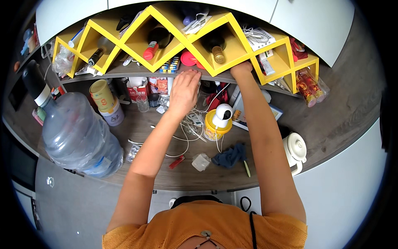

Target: The person untangles a white power cord by hand, handles a blue cloth, and moves several boxes and a container, placing items into a yellow geometric shelf.

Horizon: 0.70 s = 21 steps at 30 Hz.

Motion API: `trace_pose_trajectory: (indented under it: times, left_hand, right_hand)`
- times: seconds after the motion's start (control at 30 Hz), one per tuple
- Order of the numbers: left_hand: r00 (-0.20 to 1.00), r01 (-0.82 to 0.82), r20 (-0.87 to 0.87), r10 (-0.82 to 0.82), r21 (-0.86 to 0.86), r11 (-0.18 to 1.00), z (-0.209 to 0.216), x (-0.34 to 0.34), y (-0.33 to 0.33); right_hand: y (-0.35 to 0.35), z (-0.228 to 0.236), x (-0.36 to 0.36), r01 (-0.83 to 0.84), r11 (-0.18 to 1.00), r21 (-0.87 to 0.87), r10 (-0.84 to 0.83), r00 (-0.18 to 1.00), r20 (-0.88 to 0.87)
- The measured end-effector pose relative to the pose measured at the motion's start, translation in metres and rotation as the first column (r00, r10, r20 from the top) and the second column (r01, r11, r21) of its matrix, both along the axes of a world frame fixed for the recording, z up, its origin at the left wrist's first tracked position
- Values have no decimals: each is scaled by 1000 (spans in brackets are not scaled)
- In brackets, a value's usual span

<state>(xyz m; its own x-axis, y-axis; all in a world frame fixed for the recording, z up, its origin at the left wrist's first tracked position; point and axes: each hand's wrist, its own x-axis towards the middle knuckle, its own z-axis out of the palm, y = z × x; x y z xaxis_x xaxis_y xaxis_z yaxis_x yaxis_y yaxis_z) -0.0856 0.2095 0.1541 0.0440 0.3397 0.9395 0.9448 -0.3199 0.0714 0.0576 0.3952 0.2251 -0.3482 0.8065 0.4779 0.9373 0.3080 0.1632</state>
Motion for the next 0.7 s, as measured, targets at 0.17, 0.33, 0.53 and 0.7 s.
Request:
trace_pose_trajectory:
  times: [0.17,0.33,0.53,0.7]
  left_hand:
    - [1000,-5,1,5,1,1000,0,0,-2]
    - [1000,-1,-10,1,-1,1000,0,0,-1]
    - [1000,-13,-12,13,25,1000,0,0,-2]
    - [999,-24,-39,24,11,1000,0,4,0]
  right_hand:
    - [-5,9,-13,-64,996,-67,48,975,-219]
    - [-8,11,-11,-9,999,-48,1,986,-164]
    - [-44,20,-4,88,980,-179,-75,994,76]
    - [-50,14,10,117,987,-114,-80,956,282]
